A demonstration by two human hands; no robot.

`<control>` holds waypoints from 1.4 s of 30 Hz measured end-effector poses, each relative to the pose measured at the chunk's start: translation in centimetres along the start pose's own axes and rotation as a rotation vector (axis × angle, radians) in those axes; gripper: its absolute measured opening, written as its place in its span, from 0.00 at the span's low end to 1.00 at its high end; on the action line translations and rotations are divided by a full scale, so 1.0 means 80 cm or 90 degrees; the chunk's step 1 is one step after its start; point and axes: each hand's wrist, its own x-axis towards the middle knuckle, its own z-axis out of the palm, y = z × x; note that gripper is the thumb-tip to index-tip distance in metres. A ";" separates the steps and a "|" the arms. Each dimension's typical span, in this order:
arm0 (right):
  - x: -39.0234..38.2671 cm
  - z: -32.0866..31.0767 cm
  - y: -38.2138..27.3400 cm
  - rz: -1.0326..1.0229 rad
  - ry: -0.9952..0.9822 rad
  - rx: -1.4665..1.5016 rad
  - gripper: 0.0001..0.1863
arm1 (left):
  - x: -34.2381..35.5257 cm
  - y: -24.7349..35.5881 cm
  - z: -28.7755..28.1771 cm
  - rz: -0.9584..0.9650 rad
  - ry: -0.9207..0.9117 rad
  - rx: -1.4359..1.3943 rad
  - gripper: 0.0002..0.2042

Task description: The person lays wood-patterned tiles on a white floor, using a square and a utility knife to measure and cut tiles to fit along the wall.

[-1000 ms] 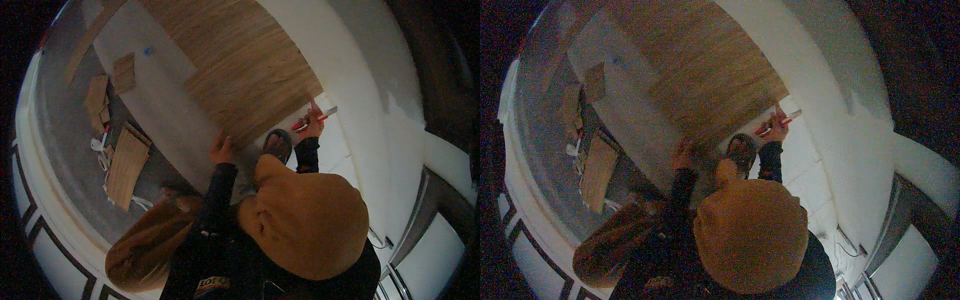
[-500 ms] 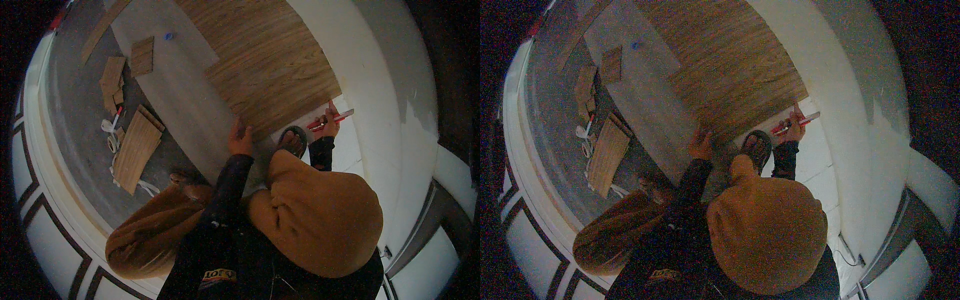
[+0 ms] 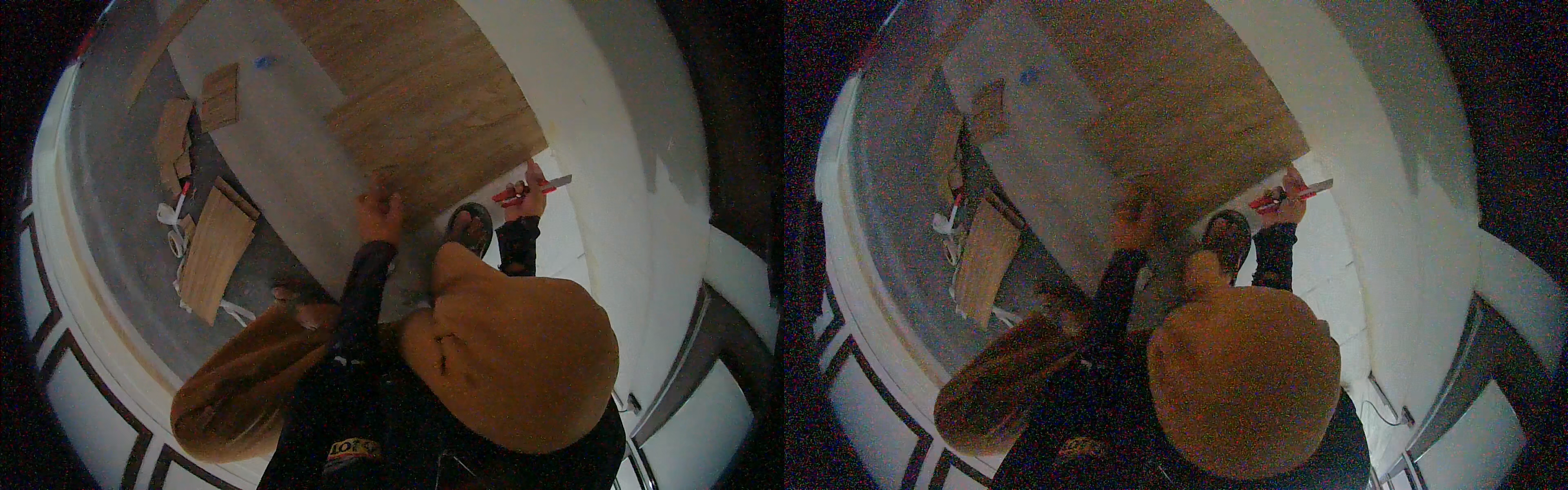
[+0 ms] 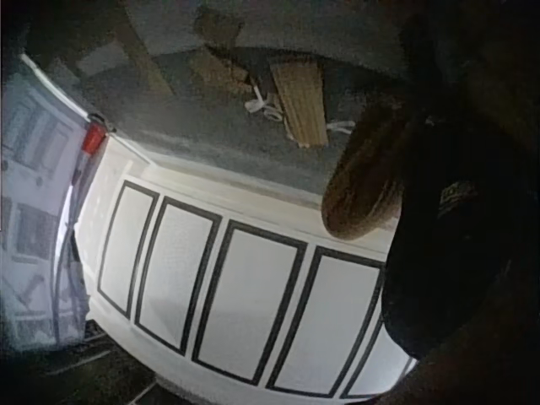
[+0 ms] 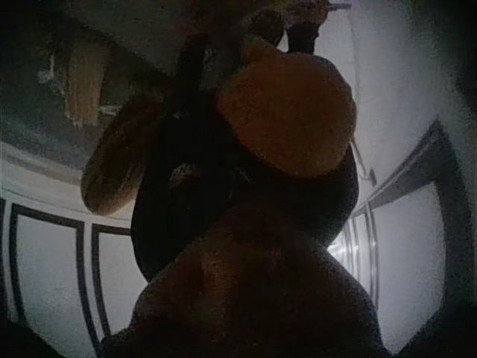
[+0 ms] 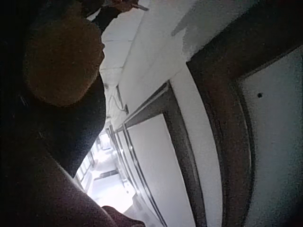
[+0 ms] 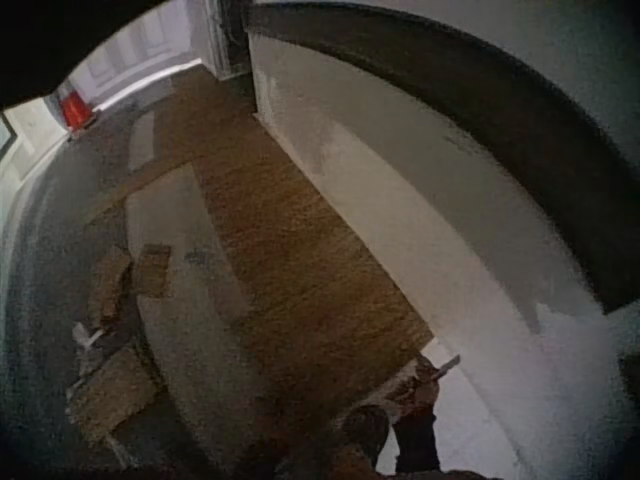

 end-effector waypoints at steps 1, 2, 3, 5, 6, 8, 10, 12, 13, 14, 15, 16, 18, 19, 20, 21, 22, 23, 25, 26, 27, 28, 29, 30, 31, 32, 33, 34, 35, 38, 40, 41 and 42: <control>-0.001 -0.002 -0.003 -0.003 0.004 -0.001 0.19 | 0.001 -0.004 0.000 0.035 0.003 -0.021 0.31; -0.002 -0.004 -0.006 0.006 -0.030 -0.008 0.19 | 0.003 -0.008 0.001 0.070 0.006 -0.043 0.32; -0.003 -0.002 -0.006 0.017 -0.068 -0.013 0.20 | 0.009 -0.015 -0.002 0.071 0.007 -0.042 0.32; -0.003 0.006 -0.005 0.021 -0.068 -0.007 0.20 | 0.021 -0.027 -0.006 0.090 0.043 0.011 0.33; 0.001 0.006 -0.005 0.020 -0.065 -0.004 0.19 | 0.025 -0.026 -0.006 0.098 0.054 0.026 0.34; 0.000 -0.010 -0.009 0.002 -0.056 -0.009 0.19 | 0.024 0.000 -0.017 0.048 -0.030 0.091 0.34; -0.011 0.003 -0.006 0.005 -0.069 -0.007 0.19 | 0.024 0.000 -0.032 0.051 -0.028 0.125 0.34; -0.021 0.011 -0.002 0.010 -0.054 -0.026 0.18 | 0.021 0.005 -0.047 0.054 -0.030 0.160 0.34; -0.017 0.008 -0.006 0.005 -0.050 -0.028 0.18 | 0.023 0.021 -0.050 0.034 -0.062 0.198 0.34; -0.014 0.005 -0.009 -0.004 -0.049 -0.037 0.18 | 0.024 0.037 -0.052 0.014 -0.094 0.237 0.35; -0.010 0.003 -0.014 -0.011 -0.049 -0.042 0.18 | 0.025 0.057 -0.056 0.019 -0.097 0.235 0.35; -0.011 0.007 -0.011 -0.007 -0.051 -0.040 0.18 | 0.023 0.071 -0.067 -0.008 -0.115 0.274 0.36; -0.011 0.007 -0.012 -0.034 -0.032 -0.026 0.17 | 0.019 0.084 -0.065 -0.028 -0.138 0.310 0.37; -0.024 0.017 -0.015 -0.030 -0.032 -0.026 0.17 | 0.015 0.077 -0.061 -0.021 -0.101 0.328 0.38; -0.037 0.025 -0.021 -0.015 -0.028 -0.046 0.16 | 0.011 0.071 -0.057 -0.011 -0.065 0.345 0.39; -0.038 0.026 -0.024 -0.012 -0.023 -0.053 0.16 | 0.009 0.065 -0.054 -0.006 -0.066 0.344 0.39; -0.037 0.024 -0.027 -0.011 -0.018 -0.062 0.16 | 0.007 0.055 -0.045 0.015 -0.037 0.304 0.39; -0.021 0.012 -0.019 -0.050 -0.030 -0.061 0.16 | 0.008 0.045 -0.036 0.037 -0.010 0.263 0.39; -0.018 0.002 -0.014 -0.083 -0.040 -0.065 0.16 | 0.016 0.006 -0.018 0.053 -0.002 0.213 0.39; -0.031 0.009 -0.010 -0.037 -0.061 -0.097 0.17 | 0.015 -0.023 -0.017 0.054 0.010 0.196 0.39; -0.043 0.018 -0.006 0.006 -0.082 -0.129 0.19 | 0.015 -0.051 -0.018 0.056 0.021 0.176 0.39; -0.045 0.022 -0.007 -0.017 -0.088 -0.099 0.18 | 0.015 -0.057 -0.016 0.045 0.036 0.005 0.37; -0.044 0.023 -0.007 -0.021 -0.087 -0.098 0.18 | 0.011 -0.062 -0.014 0.039 0.043 -0.080 0.36; -0.036 0.019 -0.007 -0.055 -0.072 -0.115 0.18 | 0.008 -0.047 -0.012 0.037 0.043 -0.169 0.35; -0.012 -0.001 -0.023 -0.111 -0.037 -0.131 0.18 | 0.008 0.036 -0.016 0.068 0.083 -0.284 0.33; -0.011 0.004 -0.023 -0.115 -0.036 -0.122 0.18 | 0.006 0.055 -0.031 0.081 0.118 -0.331 0.32; -0.015 0.005 -0.020 -0.120 -0.032 -0.153 0.18 | 0.001 0.068 -0.045 0.093 0.155 -0.376 0.31; -0.018 0.006 -0.017 -0.124 -0.027 -0.183 0.17 | 0.002 0.050 -0.041 0.131 0.169 -0.212 0.31; -0.022 0.007 -0.013 -0.127 -0.025 -0.178 0.17 | 0.003 0.042 -0.040 0.169 0.180 -0.048 0.31; -0.012 0.004 -0.017 -0.123 0.011 -0.297 0.16 | 0.010 0.094 -0.048 0.086 0.027 -0.121 0.31; -0.013 0.006 -0.012 -0.120 -0.003 -0.285 0.16 | 0.012 0.103 -0.048 0.046 0.004 -0.154 0.32; -0.013 0.004 -0.013 -0.122 -0.001 -0.281 0.16 | 0.015 0.094 -0.037 0.043 0.014 -0.161 0.33; -0.018 0.006 -0.015 -0.120 -0.005 -0.324 0.17 | 0.018 0.084 -0.029 0.040 0.028 -0.168 0.33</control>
